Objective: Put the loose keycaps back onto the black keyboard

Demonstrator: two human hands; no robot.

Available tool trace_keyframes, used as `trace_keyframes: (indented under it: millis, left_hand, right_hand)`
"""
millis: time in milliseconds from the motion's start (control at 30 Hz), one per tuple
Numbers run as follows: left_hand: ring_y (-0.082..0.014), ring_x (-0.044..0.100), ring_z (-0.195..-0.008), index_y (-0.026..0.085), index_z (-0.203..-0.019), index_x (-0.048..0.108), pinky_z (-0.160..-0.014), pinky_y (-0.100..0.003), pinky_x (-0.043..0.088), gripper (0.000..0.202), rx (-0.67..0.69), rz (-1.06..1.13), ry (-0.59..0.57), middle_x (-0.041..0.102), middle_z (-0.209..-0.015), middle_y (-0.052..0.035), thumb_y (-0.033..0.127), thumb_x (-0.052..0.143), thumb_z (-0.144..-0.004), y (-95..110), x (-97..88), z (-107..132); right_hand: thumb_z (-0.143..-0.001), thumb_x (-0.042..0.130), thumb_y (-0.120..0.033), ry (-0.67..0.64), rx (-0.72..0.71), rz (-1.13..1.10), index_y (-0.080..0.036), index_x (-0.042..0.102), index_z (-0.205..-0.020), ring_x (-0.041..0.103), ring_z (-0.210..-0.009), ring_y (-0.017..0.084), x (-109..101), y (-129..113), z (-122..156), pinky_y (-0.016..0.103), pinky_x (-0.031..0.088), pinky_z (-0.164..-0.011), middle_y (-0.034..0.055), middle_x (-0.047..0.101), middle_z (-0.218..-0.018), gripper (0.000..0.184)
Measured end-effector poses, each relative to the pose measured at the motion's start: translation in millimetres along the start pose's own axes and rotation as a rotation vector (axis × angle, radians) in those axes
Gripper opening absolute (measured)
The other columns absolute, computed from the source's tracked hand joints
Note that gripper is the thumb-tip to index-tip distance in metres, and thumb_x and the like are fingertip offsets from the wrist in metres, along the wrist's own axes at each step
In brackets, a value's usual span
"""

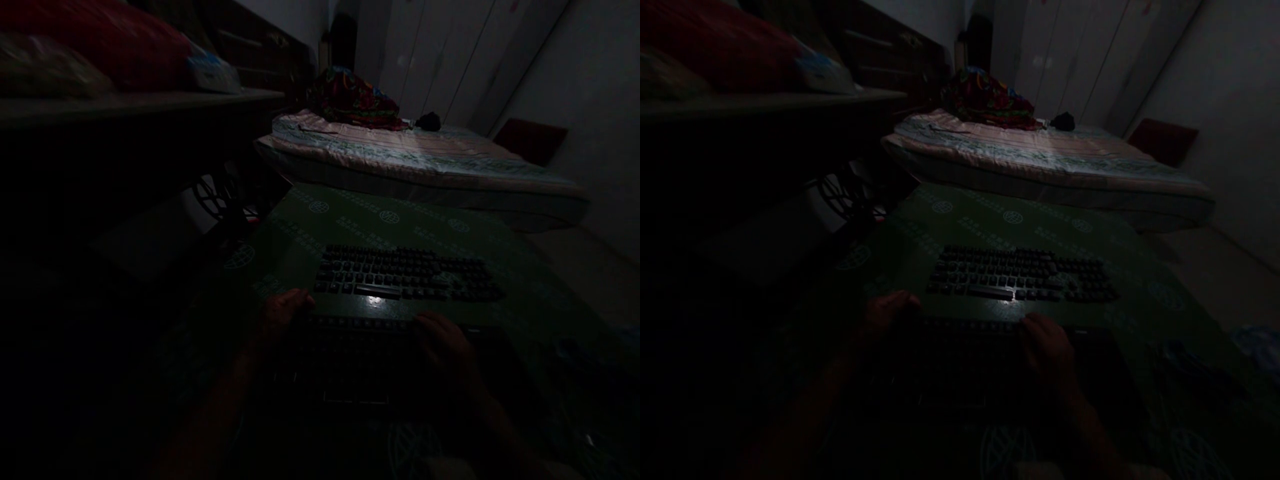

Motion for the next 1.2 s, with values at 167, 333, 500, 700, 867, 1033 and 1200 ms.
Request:
trace_keyframes:
  millis: [167,333,500,700,867,1033,1200]
  left_hand:
    - [-0.0212,0.061,-0.075,0.019,-0.069,0.067,-0.072,-0.031,0.046,0.051,-0.005,0.025,0.014,0.068,-0.075,-0.004,0.063,0.044,-0.073,3,0.0,1]
    - [-0.0198,0.06,-0.073,0.018,-0.069,0.067,-0.07,-0.029,0.045,0.048,0.006,0.023,-0.006,0.066,-0.073,-0.0029,0.06,0.044,-0.074,7,0.7,3]
    - [-0.0183,0.058,-0.071,0.017,-0.067,0.066,-0.067,-0.027,0.044,0.038,0.047,-0.005,-0.047,0.065,-0.071,-0.0018,0.051,0.051,-0.073,13,3.5,4]
    - [-0.0177,0.058,-0.072,0.017,-0.068,0.065,-0.068,-0.027,0.044,0.033,0.079,-0.001,-0.069,0.064,-0.071,-0.0014,0.047,0.052,-0.073,13,4.9,4]
    - [-0.0194,0.06,-0.079,0.017,-0.074,0.067,-0.074,-0.029,0.046,0.026,0.152,-0.024,-0.142,0.065,-0.077,-0.002,0.042,0.058,-0.07,15,8.6,3]
    - [-0.0229,0.061,-0.095,0.018,-0.092,0.066,-0.086,-0.034,0.046,0.031,0.142,-0.028,-0.287,0.066,-0.097,-0.0041,0.036,0.065,-0.067,11,11.8,3]
    - [-0.0247,0.055,-0.111,0.021,-0.106,0.062,-0.098,-0.038,0.039,0.041,0.203,-0.064,-0.437,0.061,-0.116,-0.0053,0.03,0.067,-0.067,8,13.1,5]
  right_hand:
    - [-0.088,0.045,-0.029,0.009,-0.025,0.033,-0.02,0.065,-0.097,0.066,-0.084,0.022,-1,-2,-1,0.036,0.055,-0.07,0.0094,0.069,-0.095,0.024]
    - [-0.089,0.044,-0.029,0.0,-0.063,0.051,-0.018,0.064,-0.096,0.066,-0.082,0.022,-5,-9,-4,0.035,0.055,-0.069,0.0105,0.069,-0.093,0.023]
    - [-0.089,0.043,-0.03,-0.001,-0.029,0.038,-0.018,0.064,-0.096,0.066,-0.083,0.022,-5,-7,-2,0.036,0.055,-0.069,0.0108,0.068,-0.094,0.025]
    - [-0.089,0.043,-0.033,-0.027,-0.001,0.015,-0.02,0.064,-0.097,0.065,-0.086,0.023,0,-1,0,0.038,0.055,-0.072,0.0103,0.068,-0.096,0.026]
    - [-0.088,0.043,-0.032,-0.015,0.016,0.015,-0.019,0.065,-0.096,0.065,-0.086,0.023,-1,-1,0,0.039,0.055,-0.072,0.0112,0.068,-0.096,0.026]
    - [-0.088,0.044,-0.032,-0.026,0.023,-0.002,-0.021,0.065,-0.097,0.065,-0.086,0.022,-1,-1,-1,0.037,0.055,-0.072,0.0099,0.068,-0.096,0.026]
    - [-0.089,0.043,-0.035,-0.008,0.034,-0.008,-0.018,0.064,-0.096,0.065,-0.086,0.023,-6,-5,-3,0.038,0.054,-0.073,0.0108,0.069,-0.094,0.027]
Point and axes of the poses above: each hand's wrist, its own z-axis away from the middle knuckle, its own x-axis out of the palm, y = z × x, the point moved 8 cm from there along -z, towards the middle knuckle
